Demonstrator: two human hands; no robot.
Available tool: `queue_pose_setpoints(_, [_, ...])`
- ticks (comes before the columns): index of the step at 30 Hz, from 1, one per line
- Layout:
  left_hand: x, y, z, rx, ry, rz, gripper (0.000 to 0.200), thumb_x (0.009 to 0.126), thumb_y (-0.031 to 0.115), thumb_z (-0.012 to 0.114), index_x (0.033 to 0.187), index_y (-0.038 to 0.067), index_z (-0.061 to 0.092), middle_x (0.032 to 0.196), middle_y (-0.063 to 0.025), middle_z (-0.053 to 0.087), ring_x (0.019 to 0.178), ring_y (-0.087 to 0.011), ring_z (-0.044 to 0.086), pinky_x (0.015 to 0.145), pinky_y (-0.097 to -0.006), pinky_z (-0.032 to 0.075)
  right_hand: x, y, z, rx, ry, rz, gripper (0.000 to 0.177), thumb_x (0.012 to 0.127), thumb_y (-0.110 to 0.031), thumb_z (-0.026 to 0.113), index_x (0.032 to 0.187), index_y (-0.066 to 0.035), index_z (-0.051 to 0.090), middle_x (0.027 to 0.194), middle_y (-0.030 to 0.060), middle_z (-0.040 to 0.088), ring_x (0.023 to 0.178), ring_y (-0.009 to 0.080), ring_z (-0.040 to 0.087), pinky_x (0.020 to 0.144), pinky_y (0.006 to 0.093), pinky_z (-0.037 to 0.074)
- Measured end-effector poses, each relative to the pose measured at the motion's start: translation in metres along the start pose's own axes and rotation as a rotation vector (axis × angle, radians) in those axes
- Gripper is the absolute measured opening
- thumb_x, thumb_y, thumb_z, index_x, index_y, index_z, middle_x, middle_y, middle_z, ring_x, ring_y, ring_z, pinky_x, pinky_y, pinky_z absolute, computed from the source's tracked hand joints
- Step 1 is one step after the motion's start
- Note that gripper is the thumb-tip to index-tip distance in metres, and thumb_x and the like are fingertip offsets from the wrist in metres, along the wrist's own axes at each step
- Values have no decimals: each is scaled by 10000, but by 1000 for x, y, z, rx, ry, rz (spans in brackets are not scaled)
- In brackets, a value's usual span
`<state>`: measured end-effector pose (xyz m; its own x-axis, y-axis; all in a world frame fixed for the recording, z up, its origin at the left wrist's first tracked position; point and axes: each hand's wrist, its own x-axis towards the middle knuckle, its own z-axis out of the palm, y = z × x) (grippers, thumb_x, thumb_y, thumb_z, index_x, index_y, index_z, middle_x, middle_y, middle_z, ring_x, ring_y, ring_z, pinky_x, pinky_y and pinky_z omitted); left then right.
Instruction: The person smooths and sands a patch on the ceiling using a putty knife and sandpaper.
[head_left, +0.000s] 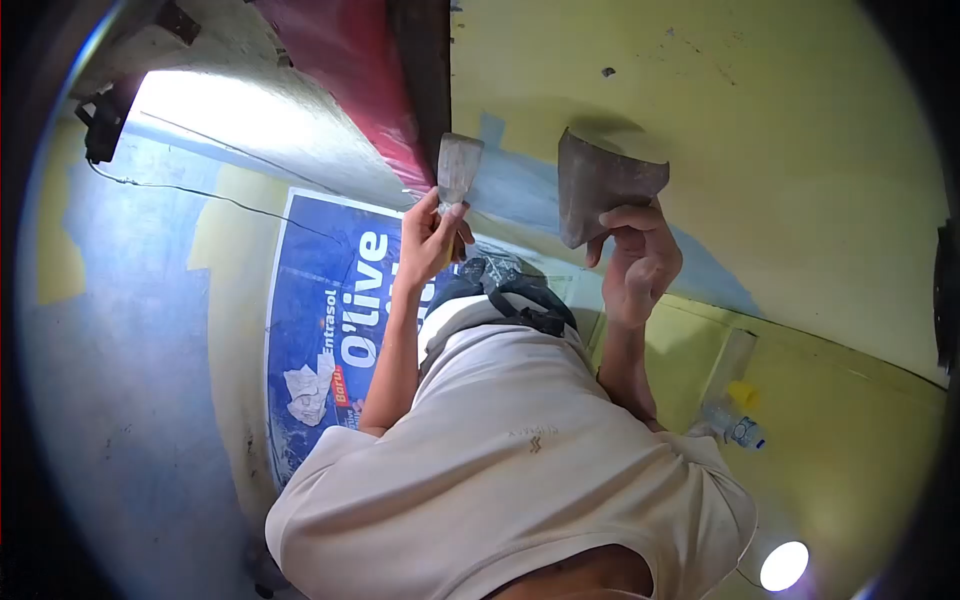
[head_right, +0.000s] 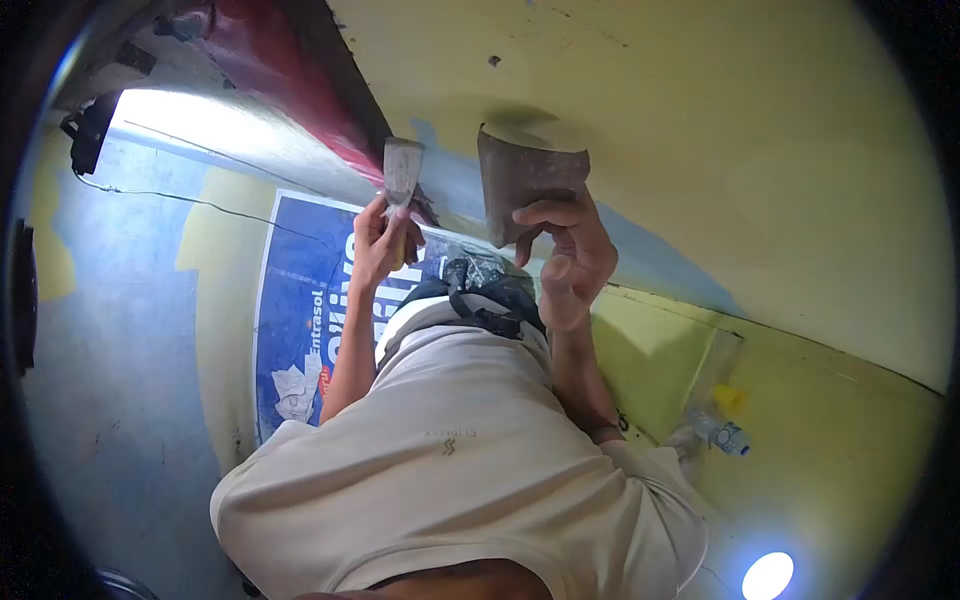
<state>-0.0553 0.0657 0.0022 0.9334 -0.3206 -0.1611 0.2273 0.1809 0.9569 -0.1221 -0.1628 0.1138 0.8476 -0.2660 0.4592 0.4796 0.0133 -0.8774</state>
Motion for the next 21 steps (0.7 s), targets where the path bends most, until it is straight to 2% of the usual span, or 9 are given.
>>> queue_pose_setpoints(4, [6, -27, 2, -98, 36, 72, 267, 1067, 266, 524, 989, 21, 596, 592, -35, 562, 439, -84, 469, 409, -243, 362, 0, 1, -3, -4, -13, -2, 696, 943, -595, 602, 1022, 96, 626, 1098, 190, 587, 779, 172, 605, 519, 259, 482])
queue_pose_setpoints(11, [13, -19, 9, -35, 127, 89, 327, 1070, 285, 518, 895, 20, 599, 539, -23, 504, 429, -81, 449, 406, -243, 342, -3, 2, -4, -8, 11, 24, 673, 939, -581, 617, 991, 90, 638, 1046, 171, 591, 750, 163, 601, 515, 253, 467])
queue_pose_setpoints(16, [17, -30, 5, 32, 195, 100, 383, 1056, 303, 553, 851, -4, 654, 583, -49, 606, 466, -72, 506, 437, -236, 370, -2, 1, -6, -1, -36, 7, 645, 946, -550, 624, 988, 93, 642, 1003, 158, 596, 748, 157, 601, 502, 248, 463])
queue_pose_setpoints(19, [10, -17, 13, 27, 251, 163, 375, 1050, 300, 566, 866, -12, 663, 578, -44, 605, 465, -71, 510, 439, -234, 376, -2, 0, -7, 3, -43, 8, 629, 952, -537, 624, 976, 92, 649, 988, 160, 597, 740, 154, 601, 493, 243, 458])
queue_pose_setpoints(21, [10, -19, 12, 34, 267, 138, 365, 1042, 294, 581, 876, -19, 671, 589, -57, 626, 464, -82, 535, 434, -243, 402, -2, -3, -7, 4, -54, 11, 621, 956, -529, 622, 967, 92, 655, 985, 163, 597, 724, 153, 600, 488, 241, 455])
